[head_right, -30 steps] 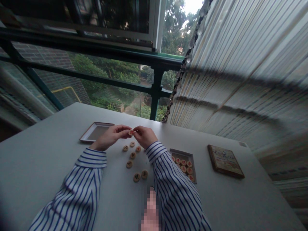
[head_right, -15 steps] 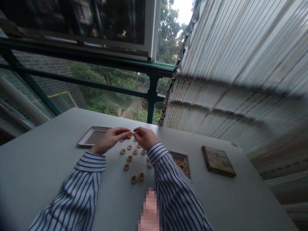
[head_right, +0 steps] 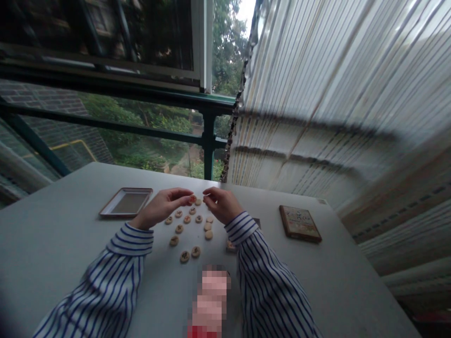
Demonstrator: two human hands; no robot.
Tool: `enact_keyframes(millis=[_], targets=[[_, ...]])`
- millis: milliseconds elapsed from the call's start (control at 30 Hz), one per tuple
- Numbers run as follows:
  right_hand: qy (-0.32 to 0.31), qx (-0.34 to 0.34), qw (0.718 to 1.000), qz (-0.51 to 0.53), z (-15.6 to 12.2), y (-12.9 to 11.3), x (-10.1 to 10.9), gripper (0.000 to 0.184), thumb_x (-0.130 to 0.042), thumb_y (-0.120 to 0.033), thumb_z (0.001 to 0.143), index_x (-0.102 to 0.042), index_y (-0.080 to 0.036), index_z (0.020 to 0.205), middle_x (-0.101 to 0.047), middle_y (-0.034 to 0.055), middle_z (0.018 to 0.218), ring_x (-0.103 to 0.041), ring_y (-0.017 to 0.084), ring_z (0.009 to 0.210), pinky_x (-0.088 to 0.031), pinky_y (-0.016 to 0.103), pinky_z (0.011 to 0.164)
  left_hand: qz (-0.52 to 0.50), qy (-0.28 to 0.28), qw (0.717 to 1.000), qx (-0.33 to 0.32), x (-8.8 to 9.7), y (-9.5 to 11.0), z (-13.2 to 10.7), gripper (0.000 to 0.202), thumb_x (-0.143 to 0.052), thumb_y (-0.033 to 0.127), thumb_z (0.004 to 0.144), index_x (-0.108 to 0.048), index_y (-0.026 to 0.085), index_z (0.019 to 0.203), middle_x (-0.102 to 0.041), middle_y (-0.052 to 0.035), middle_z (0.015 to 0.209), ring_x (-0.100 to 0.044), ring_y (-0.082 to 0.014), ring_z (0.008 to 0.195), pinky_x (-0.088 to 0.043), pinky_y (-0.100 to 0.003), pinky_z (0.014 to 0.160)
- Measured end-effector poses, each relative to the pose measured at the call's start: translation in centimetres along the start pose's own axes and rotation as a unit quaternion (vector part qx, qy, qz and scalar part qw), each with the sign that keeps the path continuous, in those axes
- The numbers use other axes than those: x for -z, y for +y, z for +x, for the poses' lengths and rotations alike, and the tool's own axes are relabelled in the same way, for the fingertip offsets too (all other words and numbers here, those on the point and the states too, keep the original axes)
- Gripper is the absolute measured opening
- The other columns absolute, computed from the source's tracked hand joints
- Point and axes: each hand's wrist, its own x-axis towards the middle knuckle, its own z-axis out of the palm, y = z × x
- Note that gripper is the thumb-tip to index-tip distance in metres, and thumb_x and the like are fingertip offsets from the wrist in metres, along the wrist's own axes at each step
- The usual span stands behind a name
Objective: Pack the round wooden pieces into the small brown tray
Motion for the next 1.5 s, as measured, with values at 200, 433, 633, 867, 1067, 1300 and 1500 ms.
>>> enact_keyframes(millis=[200, 433, 633, 867, 1067, 1300, 1500], targets=[[0.014, -0.004, 1.000, 0.015, -1.7, 0.5, 1.5, 0.019, -0.049, -0.022, 0.078, -0.059, -0.016, 0.093, -0.067, 0.0035, 0.076, -0.061, 0.011, 0.068, -0.046, 0.024, 0.066, 0.032, -0.025, 0.999, -0.031, -1.9, 1.1, -0.4, 0.033, -0.057, 0.039, 0.071, -0.061, 0.014, 0.093, -0.066, -0.0075, 0.088, -0.061, -0.0181, 0.081, -0.047, -0.031, 0.073], [0.036, -0.018, 0.999, -0.014, -3.3, 1.1, 2.9, 0.019, -0.049, -0.024, 0.078, -0.060, -0.017, 0.092, -0.066, 0.0030, 0.073, -0.059, 0.011, 0.064, -0.045, 0.023, 0.062, 0.081, -0.019, 0.995, -0.047, -4.0, 1.2, -0.6, 0.031, -0.054, 0.040, 0.073, -0.061, 0.017, 0.093, -0.066, -0.0067, 0.090, -0.061, -0.0184, 0.082, -0.048, -0.030, 0.072], [0.048, -0.020, 0.999, -0.007, -4.2, 2.0, 3.6, 0.020, -0.049, -0.025, 0.079, -0.059, -0.017, 0.094, -0.066, 0.0032, 0.076, -0.060, 0.011, 0.067, -0.044, 0.024, 0.063, 0.073, -0.039, 0.996, -0.044, -5.5, 1.5, -0.3, 0.031, -0.053, 0.040, 0.074, -0.060, 0.017, 0.093, -0.066, -0.0066, 0.091, -0.061, -0.0188, 0.084, -0.047, -0.030, 0.075], [0.058, -0.023, 0.998, -0.013, -4.7, 3.0, 3.7, 0.020, -0.049, -0.026, 0.078, -0.059, -0.018, 0.093, -0.066, 0.0024, 0.075, -0.060, 0.012, 0.067, -0.045, 0.024, 0.063, 0.087, -0.033, 0.993, -0.069, -7.2, 2.1, 0.4, 0.031, -0.052, 0.040, 0.075, -0.060, 0.017, 0.093, -0.066, -0.0064, 0.089, -0.061, -0.0178, 0.082, -0.047, -0.029, 0.073], [0.069, -0.024, 0.997, -0.031, -4.8, 3.2, 4.7, 0.019, -0.050, -0.022, 0.077, -0.061, -0.017, 0.091, -0.067, 0.0022, 0.075, -0.058, 0.010, 0.065, -0.044, 0.021, 0.062, 0.072, -0.042, 0.993, -0.081, -8.8, 2.1, 1.3, 0.029, -0.051, 0.037, 0.076, -0.060, 0.015, 0.092, -0.066, -0.0080, 0.089, -0.061, -0.0182, 0.083, -0.047, -0.030, 0.074], [0.072, -0.030, 0.995, -0.054, -4.8, 3.6, 5.4, 0.018, -0.050, -0.023, 0.077, -0.061, -0.017, 0.090, -0.066, 0.0018, 0.073, -0.058, 0.010, 0.062, -0.044, 0.021, 0.061, 0.057, -0.028, 0.995, -0.071, -9.7, 1.8, 1.8, 0.027, -0.050, 0.035, 0.077, -0.059, 0.014, 0.091, -0.067, -0.0076, 0.085, -0.062, -0.0165, 0.078, -0.049, -0.029, 0.071], [0.057, -0.028, 0.997, -0.052, -4.6, 4.1, 4.8, 0.018, -0.049, -0.025, 0.079, -0.061, -0.018, 0.091, -0.067, 0.0024, 0.075, -0.059, 0.011, 0.065, -0.044, 0.022, 0.061, 0.047, -0.014, 0.997, -0.062, -9.9, 1.6, 1.9, 0.028, -0.051, 0.036, 0.077, -0.060, 0.013, 0.091, -0.066, -0.0073, 0.083, -0.062, -0.0156, 0.076, -0.049, -0.027, 0.070]])
